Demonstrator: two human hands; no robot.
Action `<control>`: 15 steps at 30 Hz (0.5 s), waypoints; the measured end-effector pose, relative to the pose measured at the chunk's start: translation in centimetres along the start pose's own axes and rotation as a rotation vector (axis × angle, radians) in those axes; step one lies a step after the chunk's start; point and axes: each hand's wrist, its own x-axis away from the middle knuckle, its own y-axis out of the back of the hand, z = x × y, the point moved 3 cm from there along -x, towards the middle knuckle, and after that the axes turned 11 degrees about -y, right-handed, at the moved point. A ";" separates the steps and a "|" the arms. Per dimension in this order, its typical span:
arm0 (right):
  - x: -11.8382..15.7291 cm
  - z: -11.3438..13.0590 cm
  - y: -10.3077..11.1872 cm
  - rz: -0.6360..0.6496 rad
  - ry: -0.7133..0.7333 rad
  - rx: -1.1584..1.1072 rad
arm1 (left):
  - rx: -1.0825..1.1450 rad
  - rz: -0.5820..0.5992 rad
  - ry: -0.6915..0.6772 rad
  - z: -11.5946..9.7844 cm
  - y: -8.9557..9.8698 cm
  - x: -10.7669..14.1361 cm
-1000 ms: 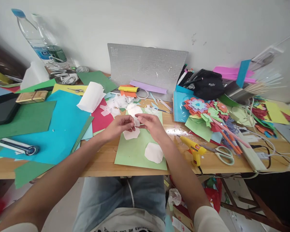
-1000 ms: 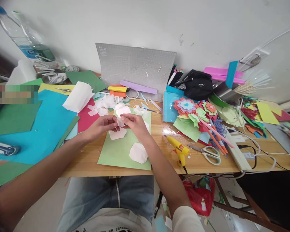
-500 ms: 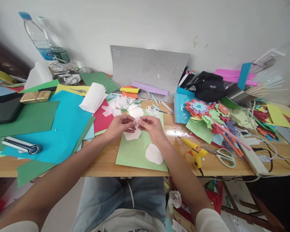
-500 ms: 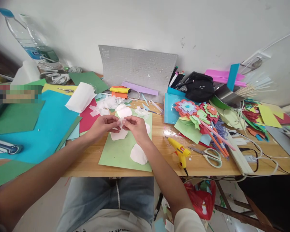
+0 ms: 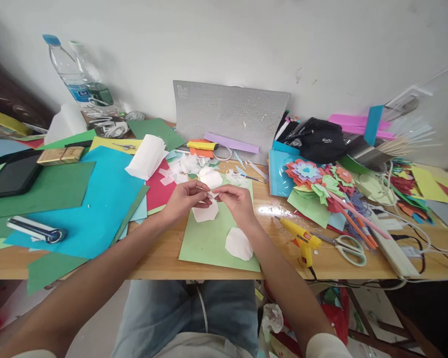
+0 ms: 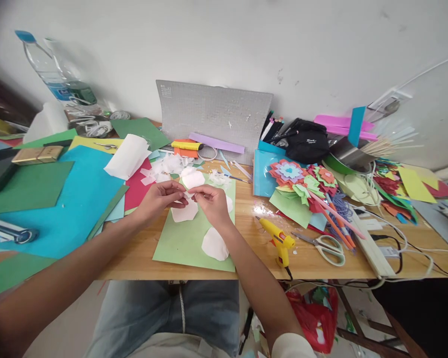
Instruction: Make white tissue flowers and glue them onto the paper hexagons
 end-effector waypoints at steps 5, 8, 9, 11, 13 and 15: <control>0.2 0.0 -0.2 0.029 0.090 0.073 | 0.032 -0.009 -0.049 0.1 0.1 0.0; 0.4 0.2 -0.2 0.046 0.094 0.063 | 0.048 -0.020 -0.053 0.0 0.2 0.0; 0.4 0.3 -0.2 0.049 0.076 0.046 | 0.050 -0.026 -0.055 -0.1 0.2 0.0; 0.5 0.3 -0.2 0.052 0.019 0.001 | 0.036 -0.036 -0.066 -0.3 0.1 0.1; 0.4 0.3 -0.2 0.044 -0.033 -0.022 | 0.000 -0.039 -0.082 -0.5 0.1 0.1; 0.3 0.2 -0.2 0.025 -0.054 -0.006 | -0.038 -0.044 -0.089 -0.4 0.0 0.1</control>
